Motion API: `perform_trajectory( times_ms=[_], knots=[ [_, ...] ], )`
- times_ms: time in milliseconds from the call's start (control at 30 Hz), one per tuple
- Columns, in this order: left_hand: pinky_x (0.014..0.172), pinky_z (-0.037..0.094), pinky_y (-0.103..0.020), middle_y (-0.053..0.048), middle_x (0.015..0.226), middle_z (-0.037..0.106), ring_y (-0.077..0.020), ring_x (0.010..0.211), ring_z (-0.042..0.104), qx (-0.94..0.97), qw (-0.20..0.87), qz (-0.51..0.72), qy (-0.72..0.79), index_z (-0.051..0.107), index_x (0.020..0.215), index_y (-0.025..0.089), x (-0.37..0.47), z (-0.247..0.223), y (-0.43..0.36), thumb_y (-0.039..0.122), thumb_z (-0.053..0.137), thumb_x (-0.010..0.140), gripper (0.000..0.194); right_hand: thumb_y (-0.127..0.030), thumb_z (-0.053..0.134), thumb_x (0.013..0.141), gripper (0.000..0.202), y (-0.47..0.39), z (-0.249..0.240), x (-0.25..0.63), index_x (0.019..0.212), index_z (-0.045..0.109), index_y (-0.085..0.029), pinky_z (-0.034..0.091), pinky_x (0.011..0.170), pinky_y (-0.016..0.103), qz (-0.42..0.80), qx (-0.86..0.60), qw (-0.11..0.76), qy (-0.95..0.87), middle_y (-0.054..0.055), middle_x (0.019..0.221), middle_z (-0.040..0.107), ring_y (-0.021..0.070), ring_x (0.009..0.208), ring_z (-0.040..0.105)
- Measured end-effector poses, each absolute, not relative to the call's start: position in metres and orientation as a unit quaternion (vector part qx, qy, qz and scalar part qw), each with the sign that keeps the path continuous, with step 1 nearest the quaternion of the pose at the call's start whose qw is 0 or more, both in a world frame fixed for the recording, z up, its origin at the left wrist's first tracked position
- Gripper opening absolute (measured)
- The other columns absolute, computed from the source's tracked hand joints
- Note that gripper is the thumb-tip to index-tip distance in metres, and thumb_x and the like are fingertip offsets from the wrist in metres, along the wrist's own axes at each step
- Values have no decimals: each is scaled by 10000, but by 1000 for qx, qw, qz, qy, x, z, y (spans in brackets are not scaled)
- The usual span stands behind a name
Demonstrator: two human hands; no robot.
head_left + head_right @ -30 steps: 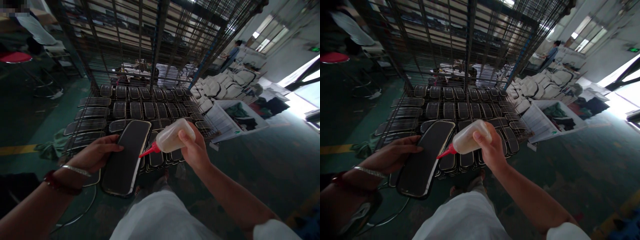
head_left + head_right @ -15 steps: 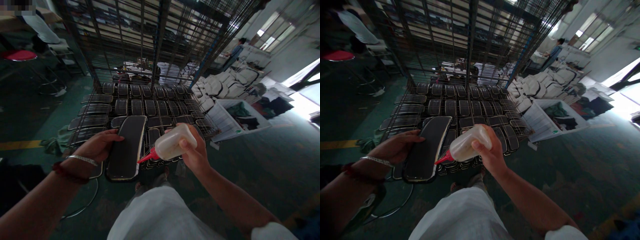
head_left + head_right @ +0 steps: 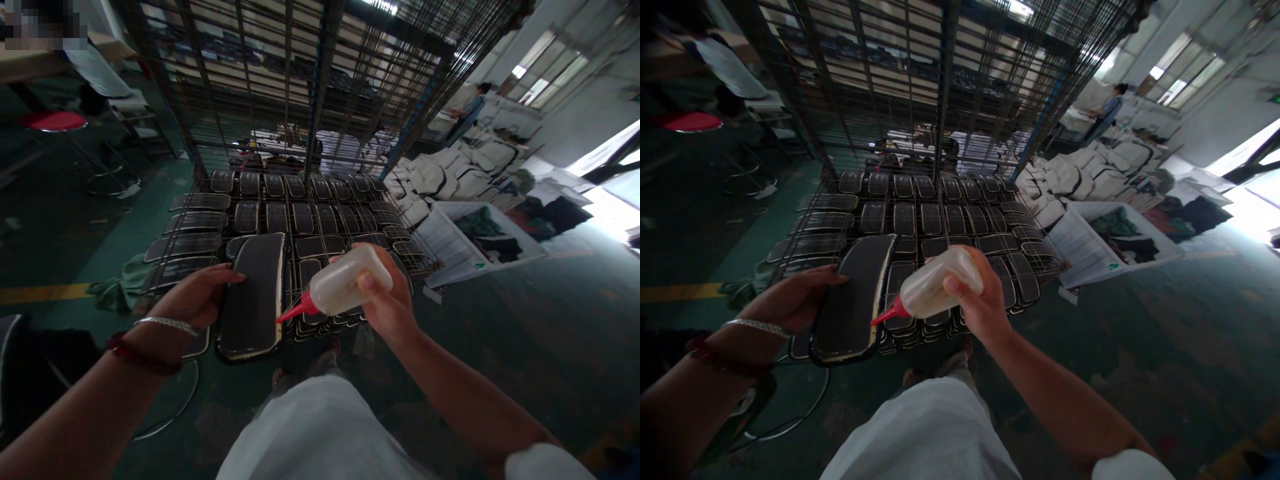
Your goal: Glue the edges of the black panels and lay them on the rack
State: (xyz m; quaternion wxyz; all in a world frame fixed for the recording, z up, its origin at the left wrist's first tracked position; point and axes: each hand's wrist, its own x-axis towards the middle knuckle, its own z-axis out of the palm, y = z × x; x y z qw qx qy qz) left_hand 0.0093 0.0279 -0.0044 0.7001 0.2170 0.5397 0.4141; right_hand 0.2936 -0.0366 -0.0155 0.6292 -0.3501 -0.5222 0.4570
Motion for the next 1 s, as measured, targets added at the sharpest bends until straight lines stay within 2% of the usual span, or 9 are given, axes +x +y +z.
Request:
perform_trajectory(
  times_ms=[167, 267, 367, 467, 600, 833, 1000],
  knots=[
    [503, 703, -351, -89, 726, 852, -263, 506, 795, 240, 701, 410, 532, 764, 1046, 103, 13, -1, 20, -95, 669, 734, 382, -646, 936, 822, 508, 8, -3, 294, 1124, 732, -292, 593, 891, 417, 383, -388, 679, -492, 28, 1006, 726, 252, 929, 689],
    [490, 706, -390, -117, 755, 865, -293, 512, 801, 245, 707, 403, 526, 781, 1086, 86, 13, -1, 19, -83, 685, 714, 420, -673, 936, 792, 512, 31, 2, 296, 1039, 716, -282, 562, 769, 360, 376, -391, 687, -484, 12, 947, 677, 220, 852, 633],
    [501, 710, -391, -126, 768, 870, -300, 525, 809, 246, 709, 404, 523, 780, 1128, 74, 11, -3, 19, -82, 704, 693, 468, -657, 946, 778, 505, 41, 5, 296, 1020, 717, -277, 542, 736, 339, 386, -384, 688, -481, 14, 948, 680, 213, 851, 623],
    [536, 719, -377, -121, 778, 876, -288, 542, 817, 246, 713, 401, 519, 772, 1181, 72, 9, -5, 20, -74, 708, 708, 499, -649, 954, 775, 506, 38, 5, 294, 1031, 729, -275, 539, 757, 342, 387, -386, 682, -487, 9, 938, 685, 207, 842, 619],
    [501, 709, -386, -115, 767, 874, -294, 525, 807, 243, 708, 403, 527, 781, 1200, 80, 9, -4, 22, -70, 695, 708, 522, -661, 942, 798, 505, 22, 2, 293, 1065, 749, -279, 534, 757, 349, 389, -396, 663, -503, 9, 941, 693, 211, 838, 619],
    [483, 700, -363, -95, 711, 847, -259, 495, 785, 228, 697, 411, 542, 758, 966, 123, 13, -2, 25, -97, 656, 747, 327, -640, 910, 868, 507, -7, -9, 296, 1204, 759, -291, 588, 832, 412, 419, -403, 622, -525, 41, 1009, 740, 257, 900, 677],
    [491, 687, -301, -43, 674, 818, -223, 496, 781, 209, 686, 435, 544, 742, 947, 119, 11, -5, 30, -111, 667, 734, 322, -594, 865, 941, 468, -24, -19, 299, 1300, 751, -316, 610, 884, 446, 427, -398, 611, -534, 53, 1068, 764, 274, 939, 710]
  ],
)
